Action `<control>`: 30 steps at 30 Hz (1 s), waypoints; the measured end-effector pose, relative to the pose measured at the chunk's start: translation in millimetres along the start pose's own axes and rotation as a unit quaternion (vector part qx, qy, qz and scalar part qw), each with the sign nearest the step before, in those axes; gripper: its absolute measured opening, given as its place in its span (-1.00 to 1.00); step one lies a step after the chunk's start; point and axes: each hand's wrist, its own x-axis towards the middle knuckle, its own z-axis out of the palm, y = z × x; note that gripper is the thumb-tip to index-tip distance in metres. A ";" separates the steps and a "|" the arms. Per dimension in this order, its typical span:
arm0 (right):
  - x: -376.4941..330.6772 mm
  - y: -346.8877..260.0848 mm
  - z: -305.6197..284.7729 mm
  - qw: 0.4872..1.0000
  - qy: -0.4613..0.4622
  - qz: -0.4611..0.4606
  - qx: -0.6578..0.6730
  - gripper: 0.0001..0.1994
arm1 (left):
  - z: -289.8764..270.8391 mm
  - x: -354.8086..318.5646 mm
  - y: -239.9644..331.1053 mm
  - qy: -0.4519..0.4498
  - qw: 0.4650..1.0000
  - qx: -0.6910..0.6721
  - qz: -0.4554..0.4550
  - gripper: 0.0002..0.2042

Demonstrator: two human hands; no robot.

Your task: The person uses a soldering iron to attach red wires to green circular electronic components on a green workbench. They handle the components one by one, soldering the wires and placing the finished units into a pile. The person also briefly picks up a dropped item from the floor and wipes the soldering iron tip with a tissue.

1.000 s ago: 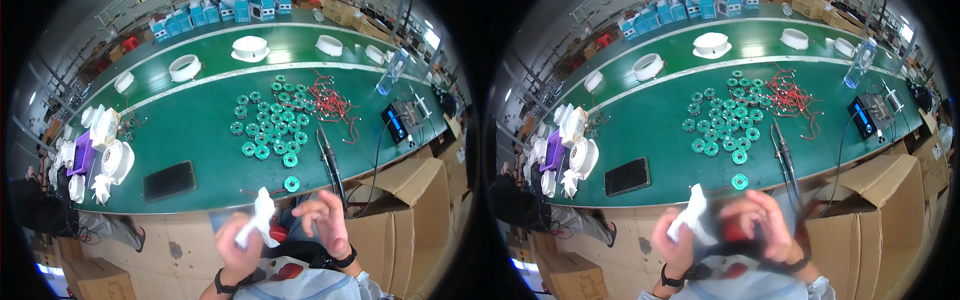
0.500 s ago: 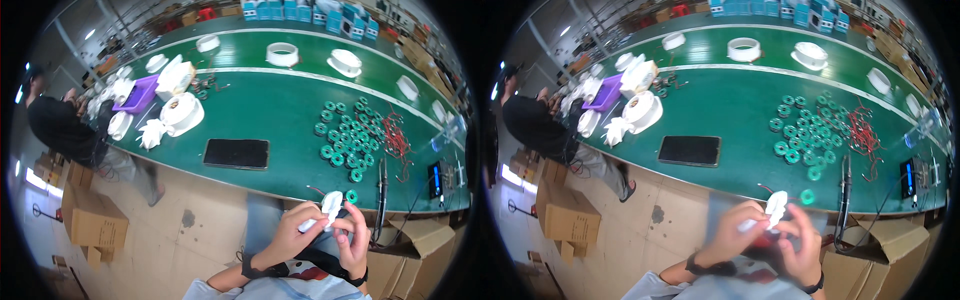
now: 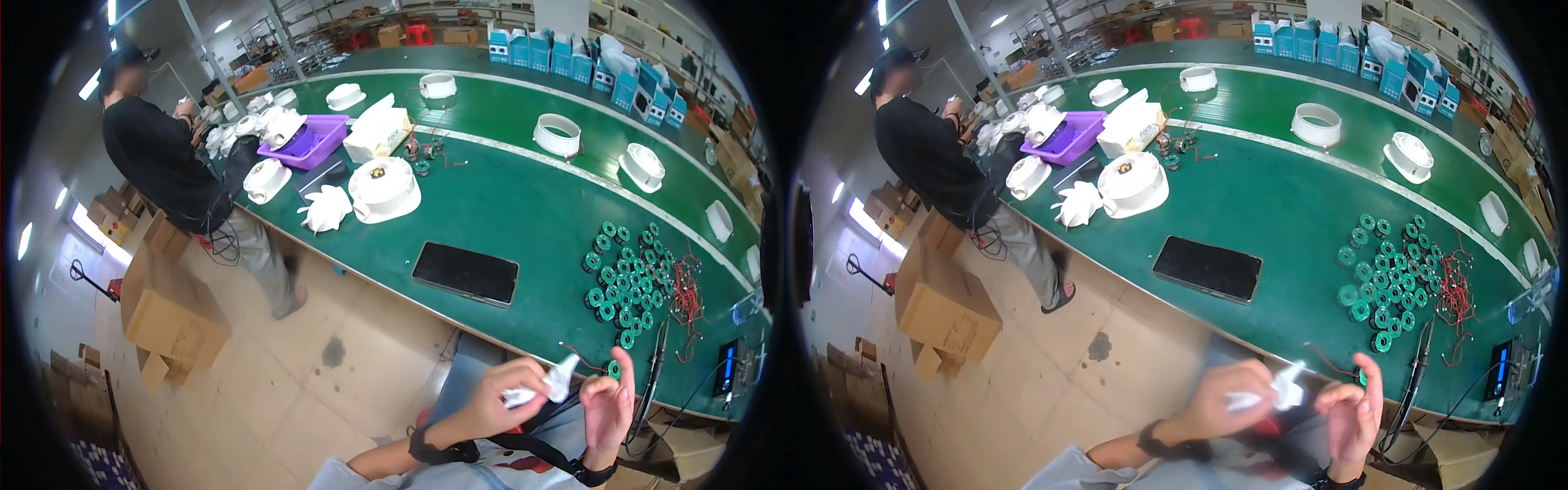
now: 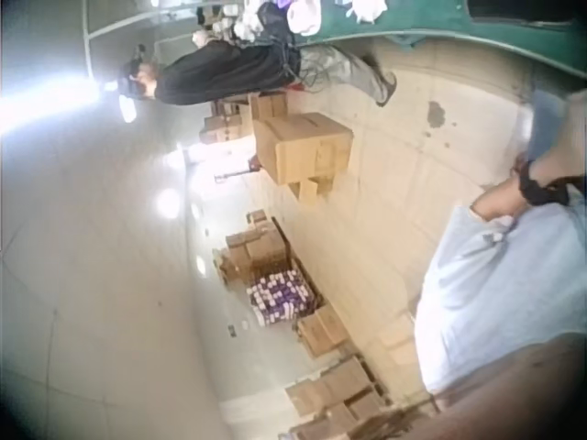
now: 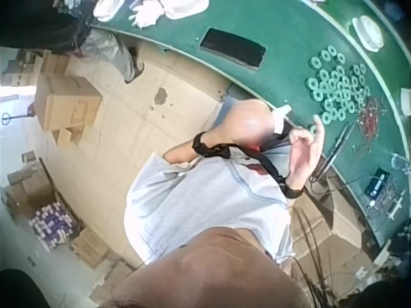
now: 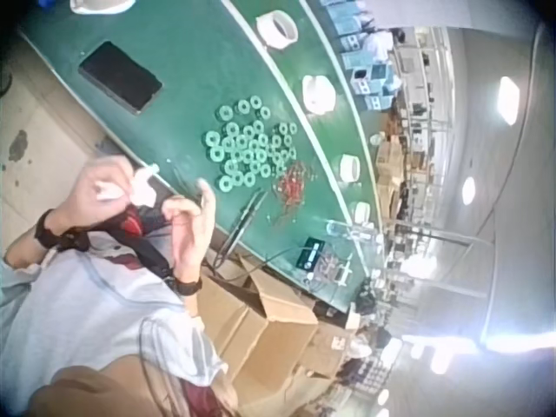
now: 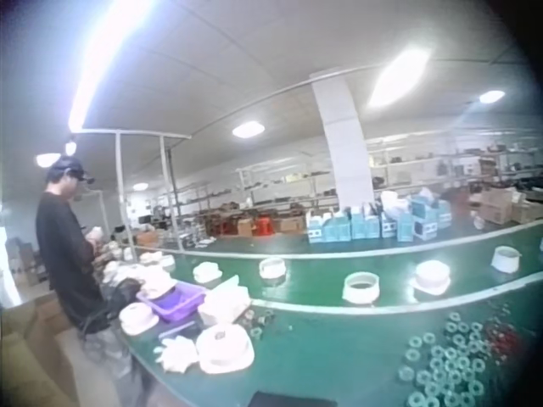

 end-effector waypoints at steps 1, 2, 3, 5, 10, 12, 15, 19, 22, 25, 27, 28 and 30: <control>1.3 -1.5 2.1 1.000 -0.016 -0.019 0.019 -0.36 | -6.6 -1.1 -5.2 0.016 1.000 0.016 0.002 -0.80; 2.5 -0.9 8.9 0.999 -0.019 -0.037 -0.007 -0.38 | -7.4 0.4 -3.0 0.027 0.999 0.030 -0.021 -0.80; 2.4 1.1 17.2 0.998 -0.019 -0.049 -0.035 -0.39 | -5.0 4.4 4.9 0.040 0.997 0.043 -0.048 -0.79; 1.2 4.4 9.0 0.996 -0.048 -0.041 -0.062 -0.43 | 1.0 14.0 13.4 0.020 0.993 0.071 -0.094 -0.77; -0.9 9.4 26.6 0.982 -0.048 -0.072 -0.167 -0.53 | 12.2 6.9 -1.2 -0.037 0.990 0.136 -0.030 -0.77; -2.3 12.6 11.1 0.967 -0.064 -0.073 -0.234 -0.57 | 22.2 4.7 -4.0 -0.051 0.985 0.164 -0.009 -0.77; -9.2 10.8 10.7 0.979 -0.038 -0.082 -0.183 -0.69 | 34.3 1.1 -9.9 -0.074 0.968 0.232 0.063 -0.77; -20.0 5.1 2.3 0.983 -0.015 -0.107 -0.149 -0.67 | 43.9 1.1 -12.1 -0.087 0.981 0.167 0.042 -0.81; -28.4 2.0 -6.5 0.988 -0.030 -0.087 -0.128 -0.64 | 49.7 -3.9 -11.7 -0.103 0.991 0.076 -0.041 -0.84; -33.4 2.6 -8.6 0.990 -0.012 -0.081 -0.112 -0.62 | 54.7 -5.7 -14.8 -0.114 0.990 0.006 -0.082 -0.84; -36.7 5.8 -11.1 0.990 -0.003 -0.087 -0.114 -0.63 | 56.1 -5.6 -17.5 -0.145 0.985 0.009 -0.092 -0.83; -38.6 6.2 -12.5 0.989 0.002 -0.089 -0.115 -0.63 | 56.8 -5.9 -18.8 -0.160 0.982 0.010 -0.098 -0.83; -41.7 3.8 -16.0 0.986 -0.011 -0.086 -0.144 -0.65 | 59.2 -8.3 -21.4 -0.163 0.977 -0.021 -0.133 -0.82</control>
